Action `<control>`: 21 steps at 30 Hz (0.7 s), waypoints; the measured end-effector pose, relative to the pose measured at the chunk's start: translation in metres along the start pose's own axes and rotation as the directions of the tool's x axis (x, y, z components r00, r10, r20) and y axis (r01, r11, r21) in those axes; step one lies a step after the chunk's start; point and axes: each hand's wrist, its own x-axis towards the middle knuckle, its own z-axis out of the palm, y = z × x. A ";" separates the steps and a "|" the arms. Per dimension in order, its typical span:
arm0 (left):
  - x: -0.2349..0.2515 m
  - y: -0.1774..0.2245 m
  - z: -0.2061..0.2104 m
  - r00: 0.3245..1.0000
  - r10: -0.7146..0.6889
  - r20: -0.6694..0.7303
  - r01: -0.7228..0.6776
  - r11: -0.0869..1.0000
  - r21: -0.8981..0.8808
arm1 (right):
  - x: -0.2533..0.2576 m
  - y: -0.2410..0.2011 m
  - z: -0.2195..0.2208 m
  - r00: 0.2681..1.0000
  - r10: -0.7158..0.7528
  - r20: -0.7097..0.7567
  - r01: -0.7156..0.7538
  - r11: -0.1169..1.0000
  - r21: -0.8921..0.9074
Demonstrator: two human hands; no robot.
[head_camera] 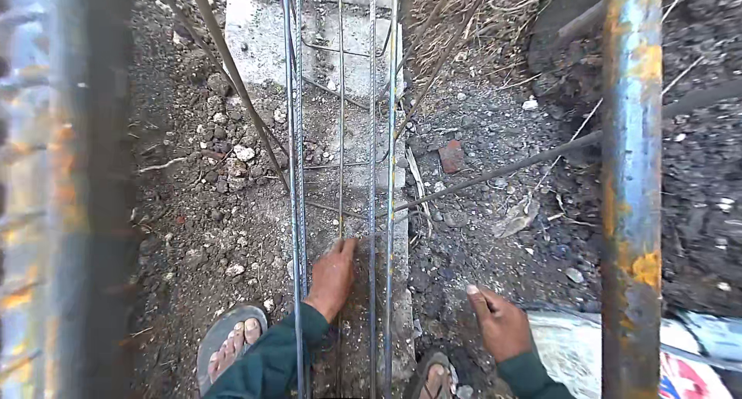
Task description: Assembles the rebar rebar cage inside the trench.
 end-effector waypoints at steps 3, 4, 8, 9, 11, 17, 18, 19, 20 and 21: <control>-0.004 -0.012 -0.013 0.995 -0.019 -0.098 0.024 0.999 0.047 | 0.015 0.001 0.024 0.997 -0.065 -0.051 0.077 0.955 0.286; -0.010 -0.011 -0.018 0.993 -0.011 -0.121 0.019 0.998 0.066 | 0.016 -0.013 0.018 0.999 -0.040 0.000 0.037 0.944 0.328; -0.027 -0.005 -0.038 0.992 -0.078 -0.102 0.082 0.996 0.040 | 0.038 -0.020 0.012 0.988 -0.044 0.148 -0.003 0.953 0.301; -0.028 -0.007 -0.042 0.993 -0.093 -0.077 0.095 0.995 0.027 | 0.044 -0.020 0.013 0.977 -0.037 0.210 -0.025 0.958 0.284; -0.027 -0.015 -0.043 0.992 -0.085 -0.096 0.086 0.996 0.005 | 0.050 -0.022 0.017 0.969 -0.025 0.245 -0.047 0.958 0.283; -0.029 -0.036 -0.037 0.985 -0.141 -0.101 0.147 0.987 0.062 | 0.023 -0.034 0.022 0.979 -0.047 0.200 0.004 0.977 0.212; -0.032 -0.037 -0.040 0.981 -0.167 -0.095 0.173 0.983 0.064 | 0.021 -0.035 0.024 0.979 -0.051 0.196 0.010 0.979 0.204; -0.038 -0.037 -0.044 0.978 -0.201 -0.062 0.205 0.977 0.066 | 0.021 -0.036 0.025 0.978 -0.049 0.203 0.007 0.979 0.205; -0.043 -0.039 -0.047 0.976 -0.209 -0.063 0.213 0.975 0.065 | 0.025 -0.038 0.026 0.975 -0.047 0.217 0.000 0.977 0.215; -0.045 -0.042 -0.047 0.975 -0.188 -0.115 0.194 0.980 0.043 | 0.031 -0.043 0.027 0.972 -0.052 0.227 -0.002 0.973 0.231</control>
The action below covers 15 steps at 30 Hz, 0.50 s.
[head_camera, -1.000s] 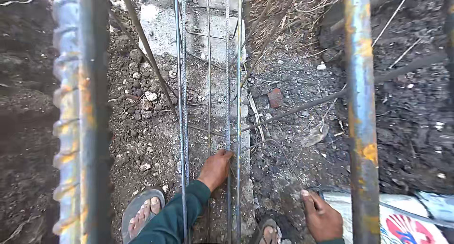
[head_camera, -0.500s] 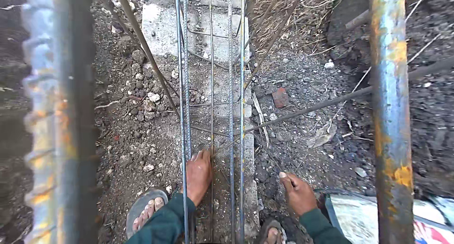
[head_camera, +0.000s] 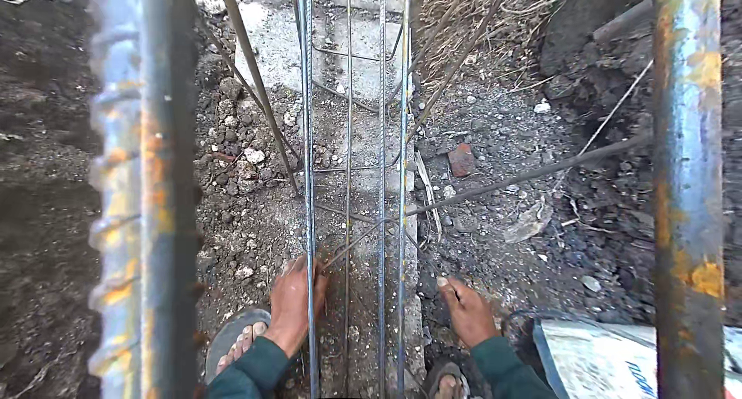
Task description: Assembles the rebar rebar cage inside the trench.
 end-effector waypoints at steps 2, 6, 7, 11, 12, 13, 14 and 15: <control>0.006 -0.015 0.007 0.991 0.022 -0.136 -0.037 0.993 -0.113 | 0.013 -0.016 0.000 0.999 -0.028 0.029 0.027 1.000 0.015; 0.015 -0.051 0.013 0.956 -0.096 -0.278 0.004 0.949 -0.315 | 0.027 -0.068 0.015 0.992 -0.099 0.077 0.102 0.994 -0.044; 0.013 -0.056 0.013 0.948 -0.108 -0.300 0.001 0.942 -0.335 | 0.030 -0.076 0.016 0.991 -0.073 0.111 0.078 0.996 -0.045; 0.005 -0.066 -0.003 0.947 -0.181 -0.264 0.046 0.894 -0.447 | 0.044 -0.081 0.023 0.979 -0.046 0.199 0.044 0.999 0.013; 0.000 -0.068 -0.003 0.954 -0.180 -0.238 0.044 0.875 -0.483 | 0.043 -0.078 0.022 0.978 -0.089 0.189 0.089 0.996 0.005; -0.005 -0.070 -0.002 0.962 -0.168 -0.217 0.032 0.854 -0.520 | 0.036 -0.074 0.020 0.976 -0.154 0.152 0.160 0.987 -0.025; -0.009 -0.070 -0.002 0.969 -0.145 -0.199 0.009 0.829 -0.559 | 0.022 -0.074 0.015 0.972 -0.218 0.091 0.226 0.970 -0.092; -0.011 -0.067 -0.005 0.978 -0.111 -0.179 -0.019 0.799 -0.601 | 0.005 -0.090 -0.004 0.974 -0.174 0.141 0.202 0.957 -0.210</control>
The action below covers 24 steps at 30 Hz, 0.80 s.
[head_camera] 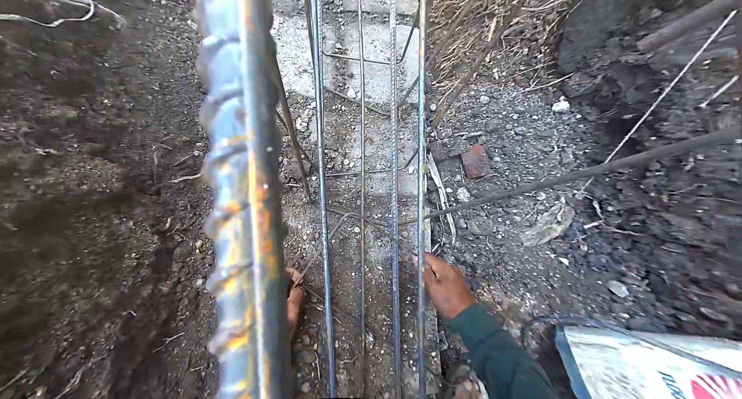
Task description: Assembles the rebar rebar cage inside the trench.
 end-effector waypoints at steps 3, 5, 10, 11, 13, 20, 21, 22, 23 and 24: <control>0.009 0.020 0.000 0.994 0.040 0.103 -0.021 0.982 -0.186 | 0.017 0.031 0.011 0.993 -0.008 -0.121 0.021 0.994 0.110; 0.019 0.034 0.002 0.984 0.008 0.178 0.046 0.954 -0.295 | 0.033 0.051 0.008 0.996 0.081 -0.041 -0.070 0.970 0.234; 0.047 0.058 0.006 0.984 -0.030 0.174 0.093 0.925 -0.369 | 0.017 0.048 -0.023 0.994 0.109 0.017 -0.109 0.945 0.309; 0.051 0.057 0.007 0.984 -0.033 0.175 0.100 0.916 -0.390 | 0.014 0.047 -0.026 0.995 0.099 0.026 -0.102 0.948 0.300; 0.056 0.052 0.010 0.984 -0.039 0.171 0.110 0.898 -0.426 | 0.013 0.045 -0.030 0.993 0.096 0.063 -0.110 0.954 0.279; 0.022 0.027 0.006 0.992 -0.091 0.092 0.121 0.904 -0.410 | 0.029 0.026 -0.008 0.984 0.134 0.121 -0.164 0.944 0.286; 0.020 0.023 0.001 0.992 -0.089 0.086 0.117 0.908 -0.402 | 0.030 0.025 -0.004 0.985 0.127 0.118 -0.156 0.947 0.282; 0.018 0.022 -0.005 0.992 -0.088 0.088 0.116 0.908 -0.403 | 0.030 0.024 0.000 0.988 0.117 0.105 -0.142 0.949 0.280; 0.017 0.023 -0.008 0.993 -0.078 0.088 0.108 0.909 -0.404 | 0.027 0.027 0.004 0.992 0.104 0.074 -0.120 0.954 0.276; 0.014 0.027 -0.010 0.994 -0.058 0.095 0.092 0.906 -0.412 | 0.022 0.031 0.005 0.995 0.092 0.029 -0.096 0.956 0.277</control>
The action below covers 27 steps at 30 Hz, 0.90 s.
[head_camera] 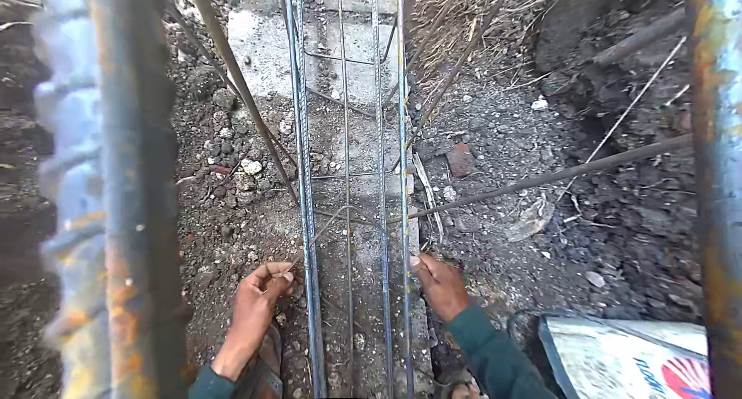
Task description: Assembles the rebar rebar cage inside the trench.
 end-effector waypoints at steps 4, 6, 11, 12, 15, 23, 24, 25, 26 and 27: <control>-0.005 0.016 0.009 0.988 0.036 0.148 -0.018 0.992 -0.122 | -0.023 0.017 -0.016 0.996 -0.039 -0.079 0.044 0.997 0.061; 0.009 0.011 0.015 0.974 0.001 0.228 0.042 0.983 -0.181 | -0.031 0.019 -0.027 0.998 -0.016 -0.069 0.019 0.998 0.051; 0.034 0.022 0.053 0.958 -0.103 0.269 0.230 0.834 -0.502 | -0.075 0.028 -0.052 0.999 -0.018 -0.047 0.028 0.977 0.213; 0.033 0.025 0.055 0.950 -0.124 0.286 0.270 0.786 -0.556 | -0.088 0.031 -0.053 0.998 -0.055 -0.036 0.063 0.963 0.263; 0.030 0.031 0.053 0.944 -0.119 0.308 0.290 0.744 -0.602 | -0.108 0.032 -0.060 0.983 -0.174 0.050 0.139 0.901 0.411; 0.031 0.040 0.062 0.918 -0.021 0.395 0.244 0.817 -0.523 | -0.031 -0.066 -0.078 0.928 -0.269 -0.257 0.323 0.925 0.199; 0.033 0.039 0.059 0.920 -0.023 0.390 0.240 0.821 -0.519 | -0.026 -0.069 -0.074 0.908 -0.286 -0.308 0.349 0.921 0.174; 0.033 0.039 0.055 0.933 -0.026 0.360 0.217 0.836 -0.504 | -0.024 -0.069 -0.068 0.889 -0.312 -0.335 0.382 0.909 0.167; 0.034 0.040 0.051 0.956 -0.027 0.291 0.165 0.871 -0.464 | -0.026 -0.068 -0.063 0.874 -0.337 -0.349 0.416 0.891 0.180; 0.035 0.040 0.049 0.986 -0.020 0.167 0.083 0.919 -0.384 | -0.029 -0.068 -0.059 0.865 -0.357 -0.352 0.442 0.874 0.200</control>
